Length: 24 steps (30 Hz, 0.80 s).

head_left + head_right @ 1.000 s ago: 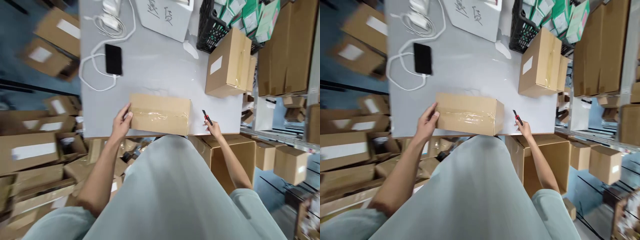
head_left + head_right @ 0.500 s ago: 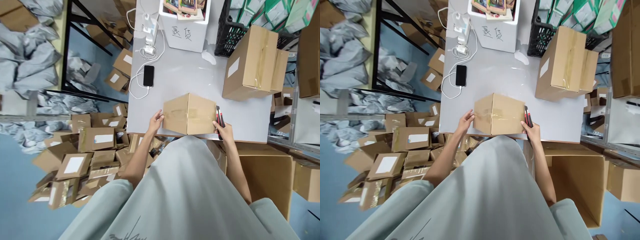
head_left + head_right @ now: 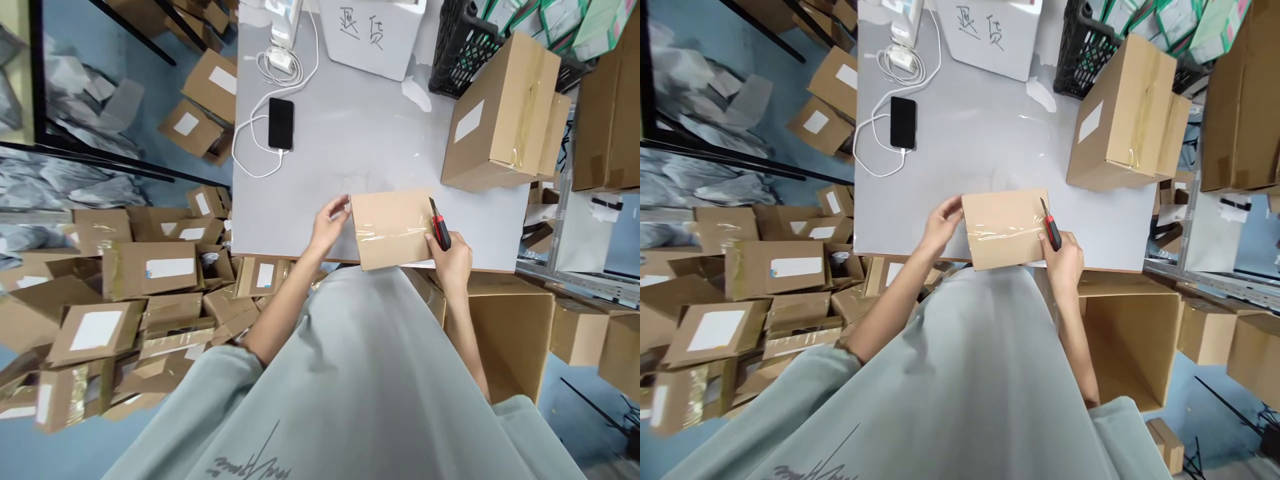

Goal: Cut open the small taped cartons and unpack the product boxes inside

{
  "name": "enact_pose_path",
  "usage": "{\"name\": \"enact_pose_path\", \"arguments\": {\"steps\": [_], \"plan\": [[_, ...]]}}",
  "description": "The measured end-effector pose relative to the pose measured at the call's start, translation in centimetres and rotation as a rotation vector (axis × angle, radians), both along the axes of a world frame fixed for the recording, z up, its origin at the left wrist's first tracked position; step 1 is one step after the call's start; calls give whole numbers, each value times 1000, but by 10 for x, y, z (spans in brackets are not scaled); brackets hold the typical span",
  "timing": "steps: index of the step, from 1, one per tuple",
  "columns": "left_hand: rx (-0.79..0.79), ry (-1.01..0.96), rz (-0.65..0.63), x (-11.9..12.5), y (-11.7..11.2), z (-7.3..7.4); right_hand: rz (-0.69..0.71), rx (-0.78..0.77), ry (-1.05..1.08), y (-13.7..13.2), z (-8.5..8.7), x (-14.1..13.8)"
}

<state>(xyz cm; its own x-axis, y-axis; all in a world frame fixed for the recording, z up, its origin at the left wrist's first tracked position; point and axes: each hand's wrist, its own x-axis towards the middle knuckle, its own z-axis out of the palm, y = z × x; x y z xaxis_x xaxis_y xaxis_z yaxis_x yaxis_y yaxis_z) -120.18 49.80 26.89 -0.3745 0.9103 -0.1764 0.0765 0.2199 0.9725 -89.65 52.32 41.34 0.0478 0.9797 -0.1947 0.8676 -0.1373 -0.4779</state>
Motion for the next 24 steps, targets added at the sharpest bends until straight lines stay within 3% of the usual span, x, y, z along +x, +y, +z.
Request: {"name": "enact_pose_path", "arguments": {"steps": [4,7,10,15,19,24], "plan": [[92,22,-67,-11,2,62,-45,49,-86,-10,2,-13],[92,37,-161,-13,6,81,-70,127,-82,-17,9,-18],[122,14,-196,-15,8,79,-98,189,-4,-37,22,-29],[163,68,-220,-18,9,71,8,-63,168,-89,43,-70],[185,79,-249,-20,12,70,175,-105,99,-112,44,-106],[210,60,-271,-24,13,67,211,-31,-50,-115,40,-130]]}}
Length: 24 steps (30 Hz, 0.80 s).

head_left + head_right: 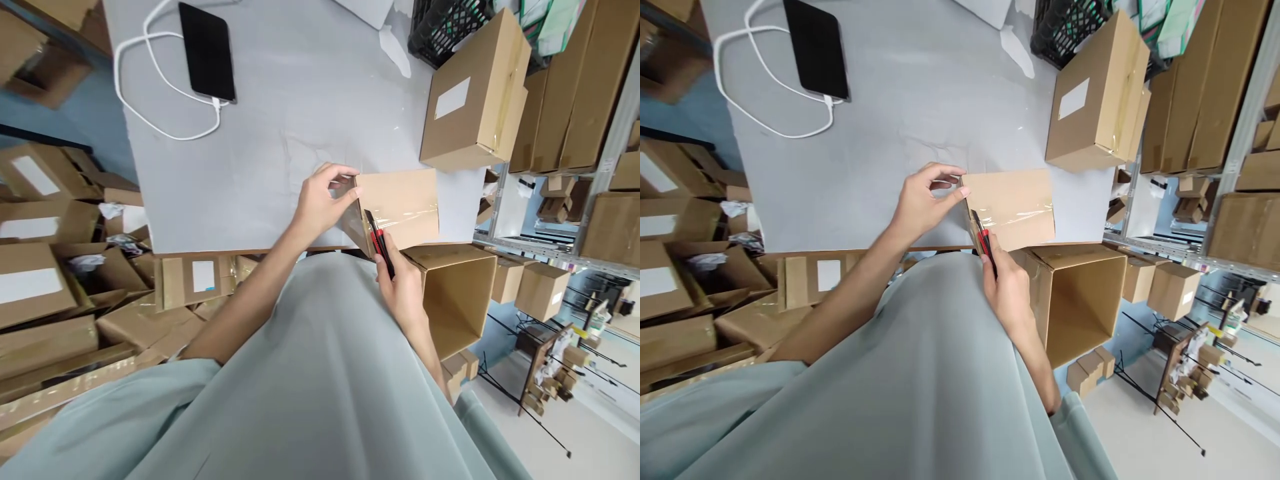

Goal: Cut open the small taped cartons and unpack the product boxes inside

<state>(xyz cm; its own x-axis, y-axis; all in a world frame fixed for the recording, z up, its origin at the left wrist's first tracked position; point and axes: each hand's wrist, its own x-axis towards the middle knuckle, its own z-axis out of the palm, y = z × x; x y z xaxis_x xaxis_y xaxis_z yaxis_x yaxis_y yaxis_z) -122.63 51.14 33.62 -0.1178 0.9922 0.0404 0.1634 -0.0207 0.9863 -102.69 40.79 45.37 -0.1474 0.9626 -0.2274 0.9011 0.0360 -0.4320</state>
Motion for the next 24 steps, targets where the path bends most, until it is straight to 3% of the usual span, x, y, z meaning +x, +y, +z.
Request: {"name": "enact_pose_path", "arguments": {"steps": [16,24], "plan": [[42,-74,-18,1,2,-4,11,-53,-137,-3,5,-17],[51,-62,-27,2,4,-4,-9,-72,-405,-14,4,-49]]}}
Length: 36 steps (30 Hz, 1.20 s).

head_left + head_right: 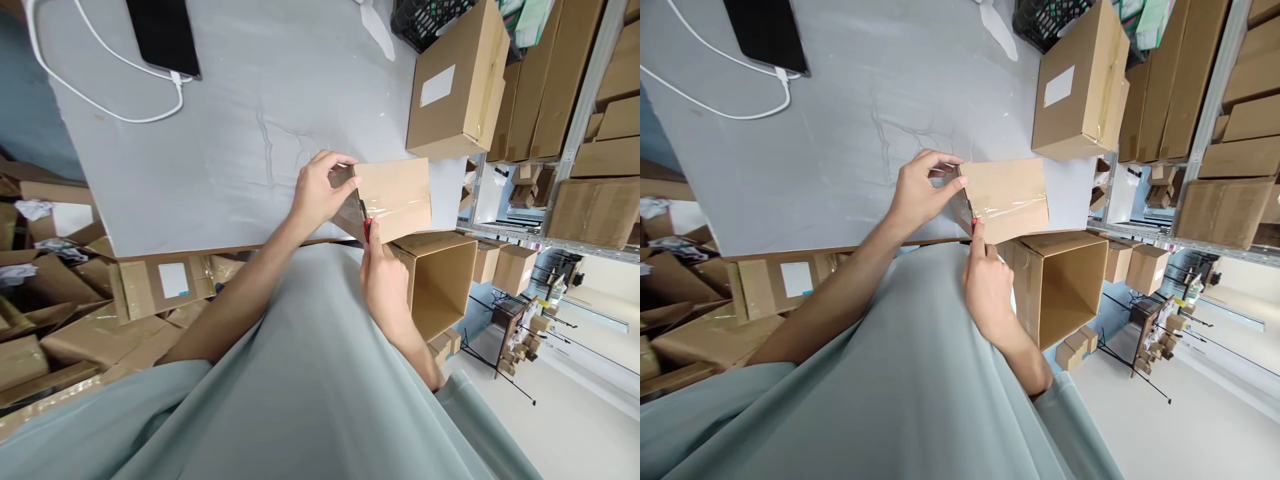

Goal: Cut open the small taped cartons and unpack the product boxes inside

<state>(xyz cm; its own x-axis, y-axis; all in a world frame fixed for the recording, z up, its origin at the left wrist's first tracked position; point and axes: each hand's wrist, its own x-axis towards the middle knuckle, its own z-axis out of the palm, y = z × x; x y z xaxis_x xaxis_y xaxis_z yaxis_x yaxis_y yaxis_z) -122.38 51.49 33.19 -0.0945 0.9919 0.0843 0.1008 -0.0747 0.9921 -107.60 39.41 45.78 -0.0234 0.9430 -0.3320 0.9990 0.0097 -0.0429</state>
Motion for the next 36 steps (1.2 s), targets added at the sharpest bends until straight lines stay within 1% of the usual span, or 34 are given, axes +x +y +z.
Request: {"name": "enact_pose_path", "arguments": {"steps": [4,7,11,14,17,19,21,24,26,30,33,36], "plan": [[-3,18,9,1,0,2,-32,-105,-109,8,0,-16],[-18,32,18,1,-1,2,-4,-96,-125,15,4,-16],[-27,46,25,2,-1,1,59,-88,-134,14,23,-8],[-28,37,33,3,-2,2,41,-172,-205,17,37,-12],[-57,45,49,4,-3,6,41,-289,-306,28,43,-23],[-74,61,55,4,-4,9,62,-332,-347,33,46,-28],[-77,71,54,5,-5,11,66,-362,-352,33,50,-27],[-76,65,65,9,-10,12,51,-406,-321,28,56,-16],[-79,54,83,12,-13,12,55,-402,-285,26,55,-7],[-77,51,98,14,-17,11,88,-330,-177,24,46,9],[-66,49,89,12,-17,10,78,-288,-130,13,43,22],[-68,42,79,10,-17,8,70,-193,-83,-1,41,36]]}}
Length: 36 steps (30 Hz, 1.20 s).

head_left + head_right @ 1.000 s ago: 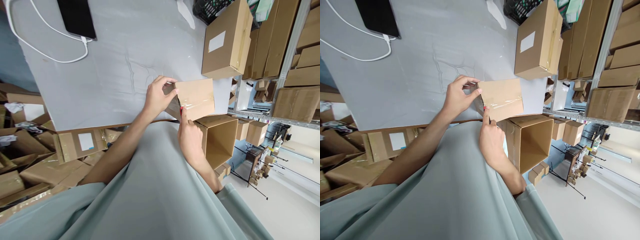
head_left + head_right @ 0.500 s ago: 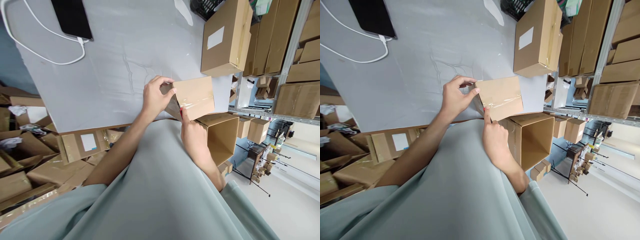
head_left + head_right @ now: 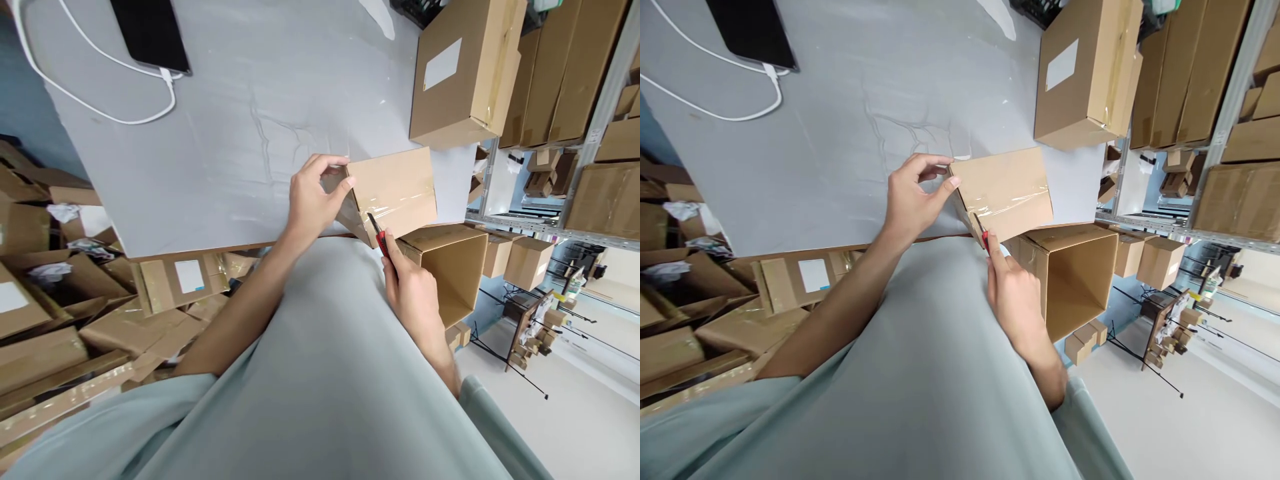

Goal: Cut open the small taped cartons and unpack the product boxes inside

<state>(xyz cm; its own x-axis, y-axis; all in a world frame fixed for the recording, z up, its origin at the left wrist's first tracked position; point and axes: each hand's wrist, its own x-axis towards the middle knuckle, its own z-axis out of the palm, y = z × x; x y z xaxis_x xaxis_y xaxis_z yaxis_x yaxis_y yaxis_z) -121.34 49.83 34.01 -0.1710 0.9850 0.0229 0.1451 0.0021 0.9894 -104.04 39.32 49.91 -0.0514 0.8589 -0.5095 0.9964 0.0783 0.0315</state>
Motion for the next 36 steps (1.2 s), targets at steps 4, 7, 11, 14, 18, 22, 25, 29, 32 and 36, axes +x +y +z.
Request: {"name": "enact_pose_path", "arguments": {"steps": [4,7,11,14,18,22,25,29,32,36], "plan": [[-17,5,-2,1,-1,-1,-1,35,87,-6,-8,8],[-13,5,9,2,-1,0,-2,16,98,-3,-13,7],[-25,14,9,2,-1,1,4,0,71,-3,-15,5],[-18,13,7,1,-1,2,26,-16,31,-1,-17,3],[-23,26,12,1,-1,3,40,-70,25,13,-20,-3],[-6,41,33,5,-3,5,17,-143,-24,17,-12,-8],[-5,43,53,10,-5,5,7,-185,-86,7,-4,-9],[-24,36,61,14,-7,6,1,-150,-85,-1,-11,-10],[-37,53,69,14,-7,8,4,-92,-63,-1,-18,-10],[-46,88,56,10,-7,7,1,-49,90,-8,-5,9]]}}
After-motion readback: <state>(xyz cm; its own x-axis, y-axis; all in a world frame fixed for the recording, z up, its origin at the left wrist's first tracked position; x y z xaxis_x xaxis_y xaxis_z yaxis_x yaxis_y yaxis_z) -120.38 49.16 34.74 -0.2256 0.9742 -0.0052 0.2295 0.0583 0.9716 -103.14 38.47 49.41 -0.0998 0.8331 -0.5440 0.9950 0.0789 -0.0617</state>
